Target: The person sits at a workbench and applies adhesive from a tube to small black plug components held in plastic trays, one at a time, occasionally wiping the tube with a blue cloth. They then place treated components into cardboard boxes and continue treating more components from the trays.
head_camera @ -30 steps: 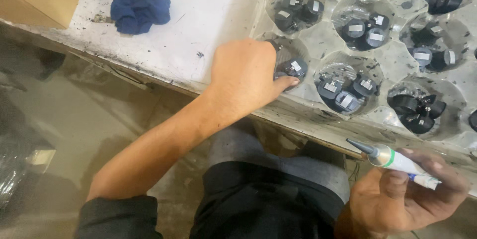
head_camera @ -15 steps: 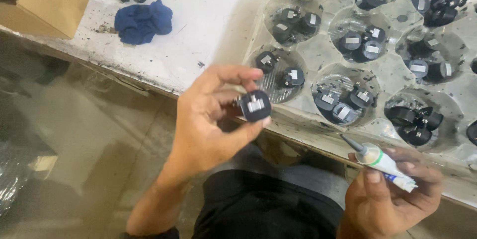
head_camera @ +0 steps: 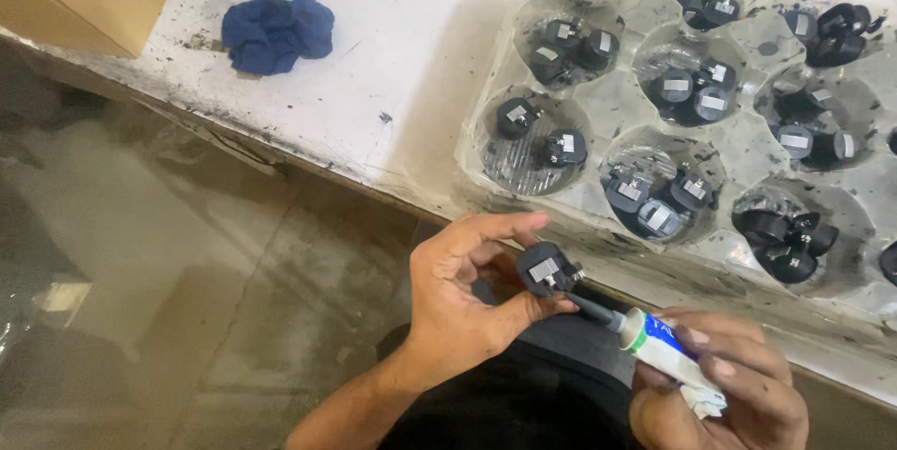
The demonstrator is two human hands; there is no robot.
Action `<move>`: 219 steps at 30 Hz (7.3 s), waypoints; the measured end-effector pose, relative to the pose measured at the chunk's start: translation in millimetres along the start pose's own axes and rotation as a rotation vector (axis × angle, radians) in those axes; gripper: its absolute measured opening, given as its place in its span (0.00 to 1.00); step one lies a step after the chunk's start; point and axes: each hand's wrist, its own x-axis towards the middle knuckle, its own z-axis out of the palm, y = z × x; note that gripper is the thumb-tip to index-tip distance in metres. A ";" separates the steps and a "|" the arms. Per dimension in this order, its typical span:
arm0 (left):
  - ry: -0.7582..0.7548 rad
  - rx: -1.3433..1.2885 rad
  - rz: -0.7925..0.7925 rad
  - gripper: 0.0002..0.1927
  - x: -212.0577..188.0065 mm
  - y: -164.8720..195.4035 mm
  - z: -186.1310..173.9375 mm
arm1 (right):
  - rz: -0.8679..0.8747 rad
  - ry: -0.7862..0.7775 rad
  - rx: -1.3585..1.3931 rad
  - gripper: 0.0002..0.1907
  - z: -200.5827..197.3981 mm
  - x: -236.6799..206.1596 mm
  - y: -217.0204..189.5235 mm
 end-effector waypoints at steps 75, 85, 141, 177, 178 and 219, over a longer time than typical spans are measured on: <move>-0.183 -0.633 -0.324 0.22 -26.3 -58.1 -17.8 | -0.098 -0.287 -0.342 0.30 -10.8 5.7 -9.5; -0.195 -0.740 -0.349 0.22 -29.2 -61.8 -22.3 | -0.137 -0.360 -0.281 0.29 -10.8 10.9 -8.3; 0.044 0.240 0.093 0.20 22.0 9.1 -2.2 | 0.256 0.393 0.408 0.20 3.3 -29.8 37.3; -0.116 -0.164 -0.132 0.26 -0.4 -21.5 -9.6 | -0.292 -0.282 -0.205 0.25 -17.9 1.2 11.4; -0.114 -0.164 -0.131 0.26 -0.4 -22.0 -9.5 | -0.300 -0.270 -0.201 0.25 -16.9 1.7 11.9; -0.161 -0.644 -0.359 0.24 -27.4 -67.5 -6.7 | -0.134 -0.246 -0.237 0.28 -10.2 4.8 -0.9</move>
